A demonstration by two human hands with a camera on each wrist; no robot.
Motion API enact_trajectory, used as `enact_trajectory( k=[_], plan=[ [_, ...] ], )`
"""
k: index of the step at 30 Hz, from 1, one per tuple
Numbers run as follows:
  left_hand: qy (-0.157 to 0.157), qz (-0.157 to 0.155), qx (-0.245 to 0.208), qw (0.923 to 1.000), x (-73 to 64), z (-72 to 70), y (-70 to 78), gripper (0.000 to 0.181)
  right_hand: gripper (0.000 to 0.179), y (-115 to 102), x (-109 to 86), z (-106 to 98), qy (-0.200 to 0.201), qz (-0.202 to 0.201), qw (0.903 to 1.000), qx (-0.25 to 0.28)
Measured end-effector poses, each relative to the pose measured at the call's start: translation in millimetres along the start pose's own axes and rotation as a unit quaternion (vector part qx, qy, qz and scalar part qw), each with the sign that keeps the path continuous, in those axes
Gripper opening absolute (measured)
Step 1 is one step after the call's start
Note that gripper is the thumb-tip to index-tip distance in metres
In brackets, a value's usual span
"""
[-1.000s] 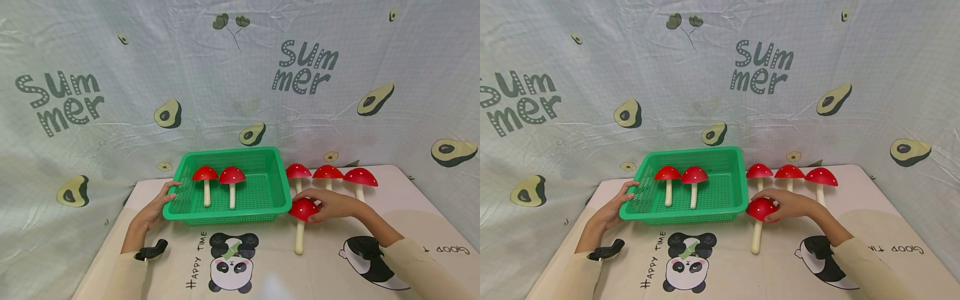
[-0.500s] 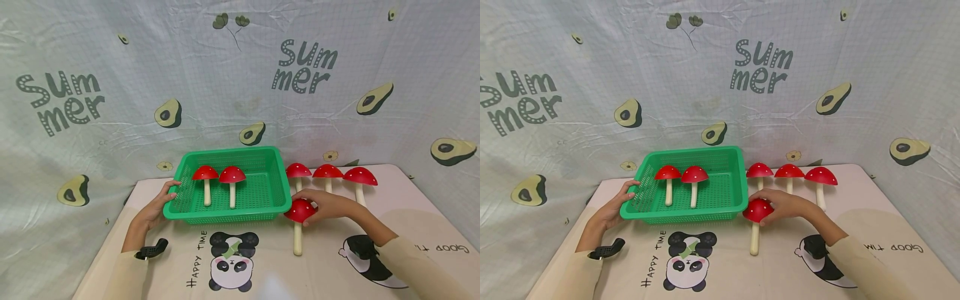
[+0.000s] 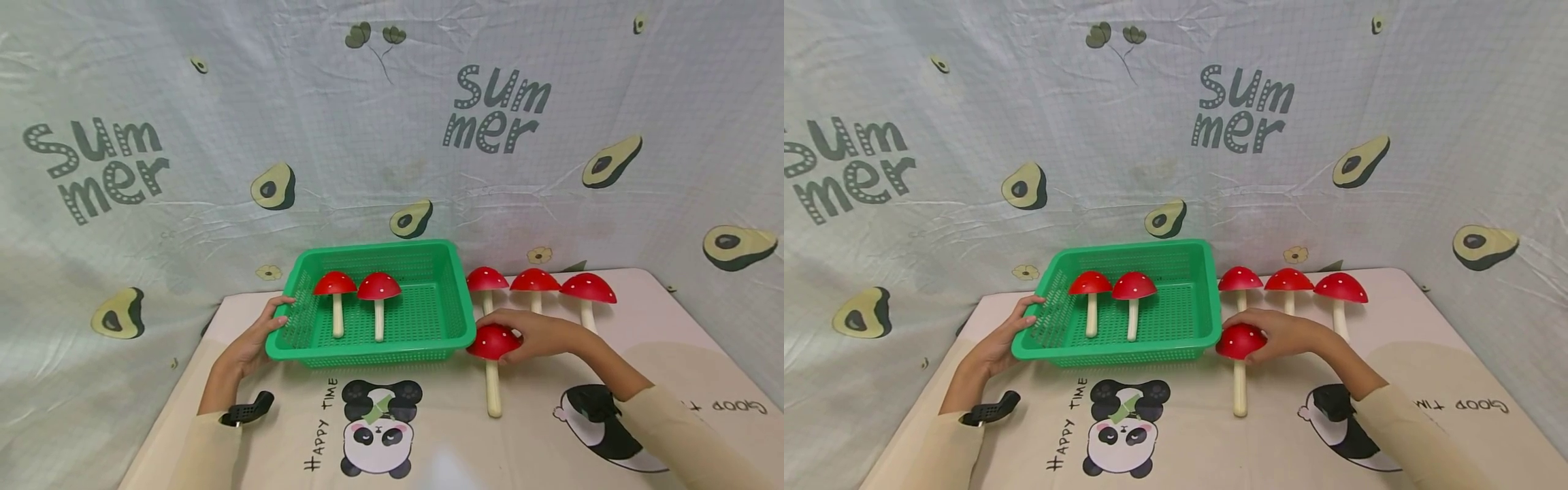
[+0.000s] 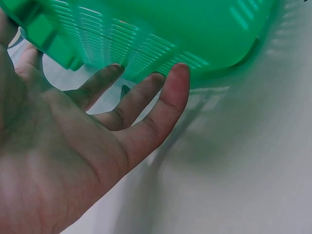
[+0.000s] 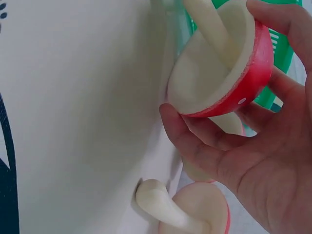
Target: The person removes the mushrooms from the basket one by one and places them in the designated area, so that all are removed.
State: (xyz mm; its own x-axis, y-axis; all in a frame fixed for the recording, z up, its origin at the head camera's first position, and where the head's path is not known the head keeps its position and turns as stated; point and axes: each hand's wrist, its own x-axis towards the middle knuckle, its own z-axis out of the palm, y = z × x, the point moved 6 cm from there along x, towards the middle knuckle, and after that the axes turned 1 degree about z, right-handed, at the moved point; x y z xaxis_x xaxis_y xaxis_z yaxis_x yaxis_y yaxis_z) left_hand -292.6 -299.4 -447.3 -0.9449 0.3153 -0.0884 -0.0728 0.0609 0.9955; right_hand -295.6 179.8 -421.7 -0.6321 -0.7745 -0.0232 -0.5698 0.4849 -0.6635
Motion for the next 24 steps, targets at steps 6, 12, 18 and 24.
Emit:
enact_trajectory(
  k=[6,12,18,24],
  plan=[
    [0.006,-0.004,0.005,1.0000,-1.4,-0.7,0.0,0.028,0.068,0,0.1,0,-0.018,0.002,0.9996,0.024],
    [0.012,-0.009,0.006,0.9999,-2.6,0.0,-0.2,0.027,0.068,3,-2.9,0,-0.035,0.016,0.9984,0.042],
    [0.016,-0.014,0.009,0.9997,-2.5,0.6,-0.1,0.027,0.070,-1,-7.3,-8,-0.040,0.025,0.9980,0.043],
    [0.014,-0.010,0.004,0.9998,-1.7,1.1,-0.5,0.027,0.067,-10,-9.5,-26,-0.005,0.023,0.9997,-0.004]
  ],
)
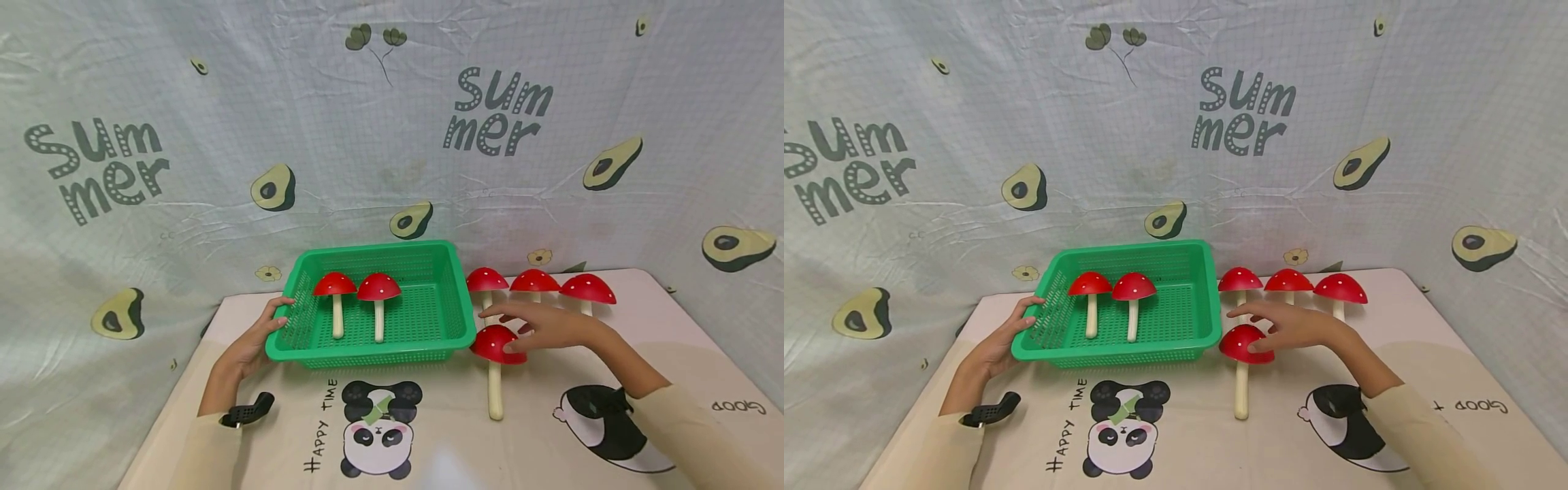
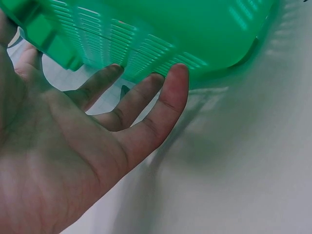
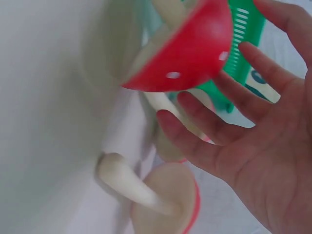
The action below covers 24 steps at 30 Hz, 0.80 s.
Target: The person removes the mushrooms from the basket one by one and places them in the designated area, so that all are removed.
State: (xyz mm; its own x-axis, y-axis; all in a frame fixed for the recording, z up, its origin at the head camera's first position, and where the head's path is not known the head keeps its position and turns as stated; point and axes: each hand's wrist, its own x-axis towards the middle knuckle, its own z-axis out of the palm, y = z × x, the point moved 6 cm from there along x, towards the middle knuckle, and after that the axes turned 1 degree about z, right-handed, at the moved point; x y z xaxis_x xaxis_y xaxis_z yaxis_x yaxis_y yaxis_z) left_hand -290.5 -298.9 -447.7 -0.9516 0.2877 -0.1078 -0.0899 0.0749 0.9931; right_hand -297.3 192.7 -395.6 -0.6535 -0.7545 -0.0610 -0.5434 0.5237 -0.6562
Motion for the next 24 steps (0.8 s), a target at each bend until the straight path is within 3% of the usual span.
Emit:
enact_trajectory(
  k=[7,15,24],
  plan=[
    [0.000,-0.001,0.000,1.0000,0.0,0.0,0.0,0.027,0.062,-10,1.9,-18,0.045,-0.006,0.9989,-0.007],
    [0.001,-0.001,-0.006,1.0000,-0.3,0.4,0.2,0.027,0.051,-28,13.2,-26,0.094,-0.045,0.9946,-0.005],
    [-0.001,-0.004,-0.005,1.0000,-1.5,0.2,0.6,0.028,0.043,-42,27.3,-29,0.110,-0.054,0.9925,0.002]
  ],
)
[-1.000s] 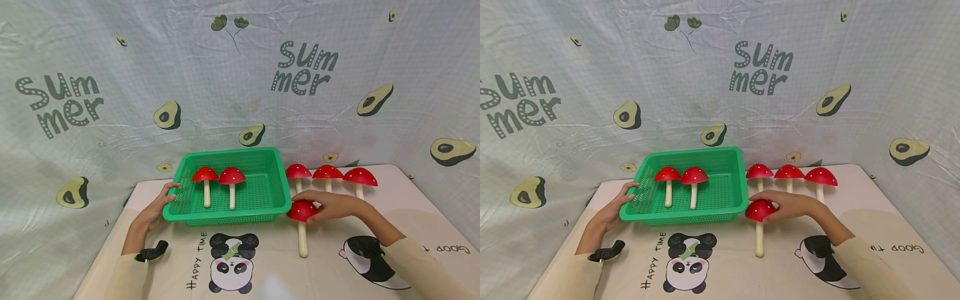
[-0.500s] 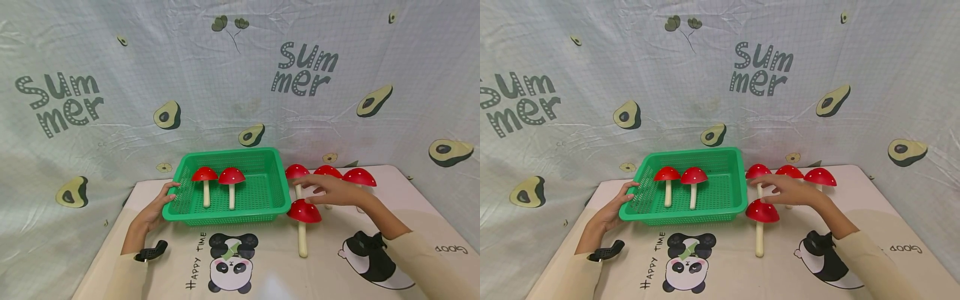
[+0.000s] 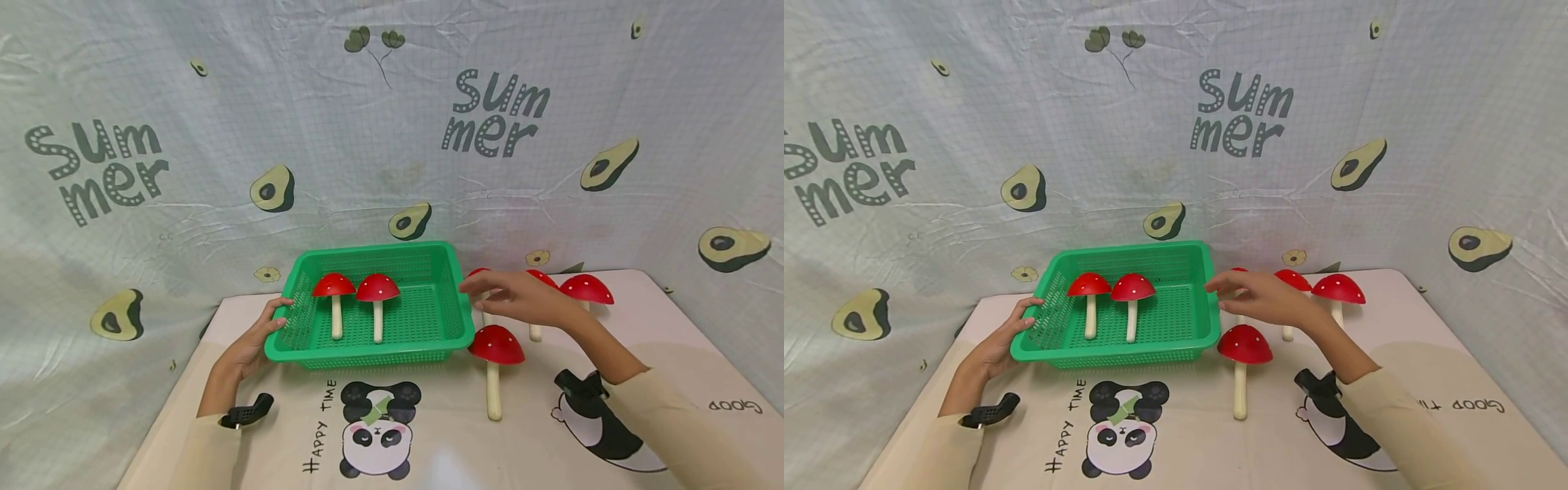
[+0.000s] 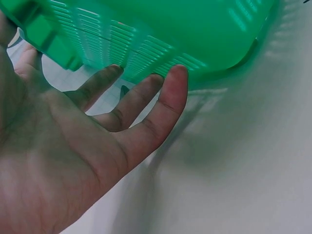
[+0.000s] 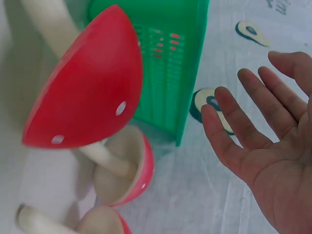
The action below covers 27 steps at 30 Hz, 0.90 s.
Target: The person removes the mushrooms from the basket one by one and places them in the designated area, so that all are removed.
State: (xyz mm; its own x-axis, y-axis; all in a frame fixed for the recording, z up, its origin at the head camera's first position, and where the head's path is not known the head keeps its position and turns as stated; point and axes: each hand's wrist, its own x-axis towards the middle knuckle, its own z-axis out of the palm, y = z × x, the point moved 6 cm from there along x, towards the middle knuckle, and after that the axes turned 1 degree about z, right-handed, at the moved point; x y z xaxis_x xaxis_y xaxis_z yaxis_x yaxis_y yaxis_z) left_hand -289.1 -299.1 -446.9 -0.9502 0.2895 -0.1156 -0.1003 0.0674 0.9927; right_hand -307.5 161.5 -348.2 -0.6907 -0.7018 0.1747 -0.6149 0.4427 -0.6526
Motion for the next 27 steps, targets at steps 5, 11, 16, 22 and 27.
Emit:
enact_trajectory(
  k=[5,11,16,22,27],
  plan=[
    [0.000,0.001,0.002,1.0000,-0.6,0.3,0.0,0.028,0.039,-7,5.7,4,0.004,-0.001,0.9998,0.019],
    [0.002,0.004,0.005,1.0000,-0.5,0.8,0.6,0.027,0.039,-14,13.5,10,0.001,-0.014,0.9996,0.023],
    [0.000,0.006,0.005,1.0000,0.8,0.5,1.2,0.027,0.038,-22,22.2,12,-0.001,-0.028,0.9995,0.014],
    [-0.001,0.007,0.012,0.9999,1.7,-0.4,0.7,0.027,0.038,-30,31.7,17,-0.012,-0.031,0.9994,0.011],
    [-0.001,0.008,0.011,0.9999,1.6,-1.5,-0.1,0.027,0.037,-35,38.9,21,-0.013,-0.041,0.9990,0.014]
  ],
)
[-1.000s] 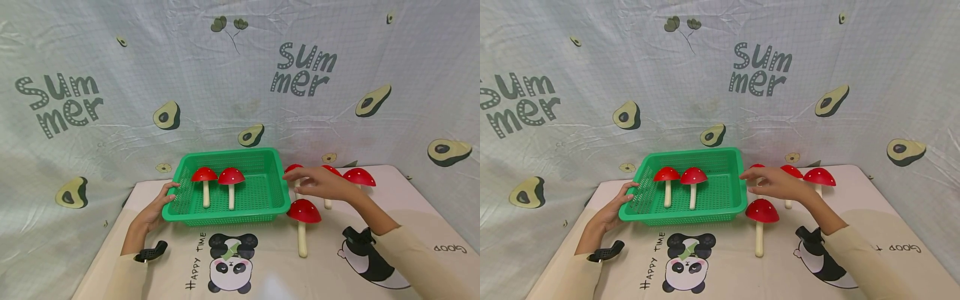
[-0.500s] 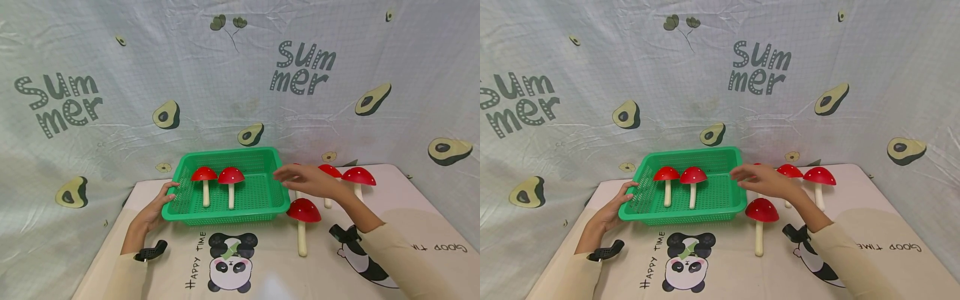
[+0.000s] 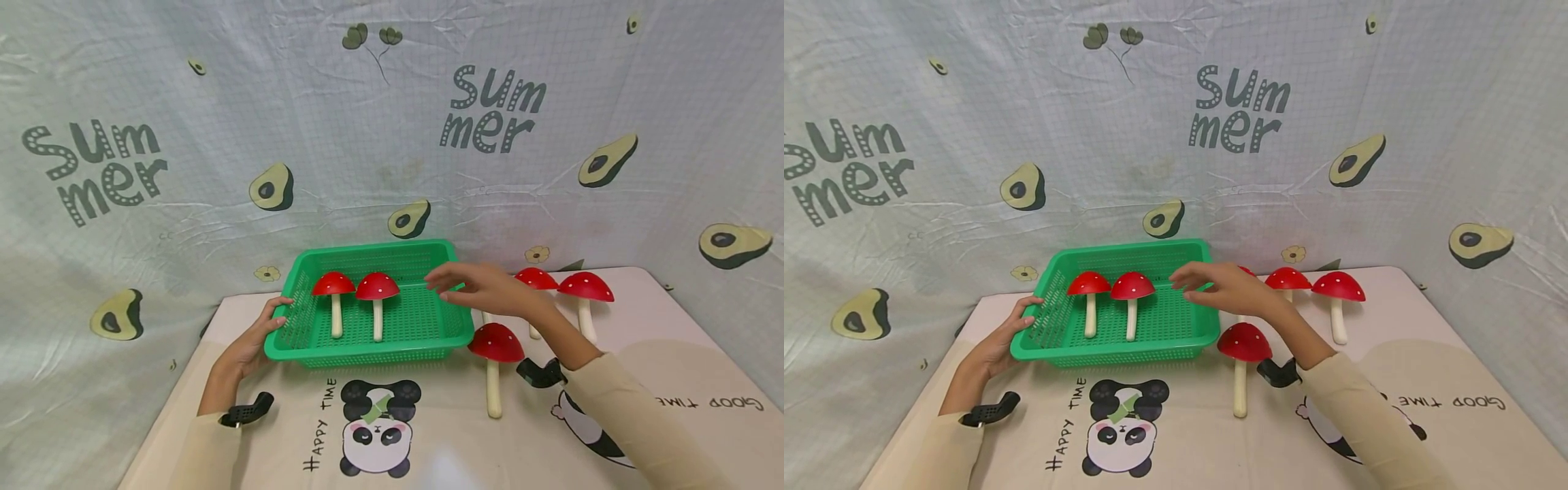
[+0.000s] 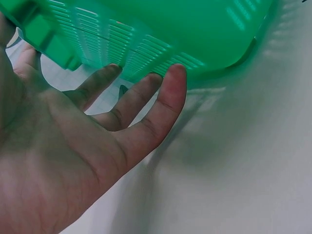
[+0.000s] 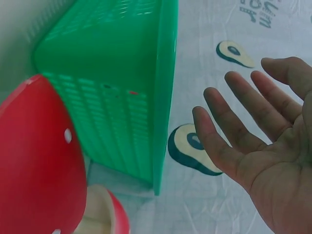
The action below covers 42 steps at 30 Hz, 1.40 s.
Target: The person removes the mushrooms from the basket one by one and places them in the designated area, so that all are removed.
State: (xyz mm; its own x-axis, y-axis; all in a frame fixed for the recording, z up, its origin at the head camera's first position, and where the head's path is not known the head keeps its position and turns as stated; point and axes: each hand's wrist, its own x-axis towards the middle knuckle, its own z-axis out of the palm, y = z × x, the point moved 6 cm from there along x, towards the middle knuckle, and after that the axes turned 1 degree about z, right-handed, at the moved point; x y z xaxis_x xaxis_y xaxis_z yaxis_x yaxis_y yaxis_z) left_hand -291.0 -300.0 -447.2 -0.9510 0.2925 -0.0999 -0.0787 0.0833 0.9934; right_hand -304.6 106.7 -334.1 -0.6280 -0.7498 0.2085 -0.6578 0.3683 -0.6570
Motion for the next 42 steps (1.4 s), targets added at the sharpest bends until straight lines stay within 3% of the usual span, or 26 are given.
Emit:
enact_trajectory(
  k=[23,42],
  plan=[
    [0.009,-0.008,0.007,0.9999,-1.6,1.0,-1.4,0.028,0.032,-14,42.3,-2,0.013,-0.013,0.9990,0.042],
    [0.015,-0.013,0.008,0.9998,-1.9,2.8,0.6,0.027,0.032,-14,75.1,1,-0.016,-0.004,0.9965,0.081]
  ],
)
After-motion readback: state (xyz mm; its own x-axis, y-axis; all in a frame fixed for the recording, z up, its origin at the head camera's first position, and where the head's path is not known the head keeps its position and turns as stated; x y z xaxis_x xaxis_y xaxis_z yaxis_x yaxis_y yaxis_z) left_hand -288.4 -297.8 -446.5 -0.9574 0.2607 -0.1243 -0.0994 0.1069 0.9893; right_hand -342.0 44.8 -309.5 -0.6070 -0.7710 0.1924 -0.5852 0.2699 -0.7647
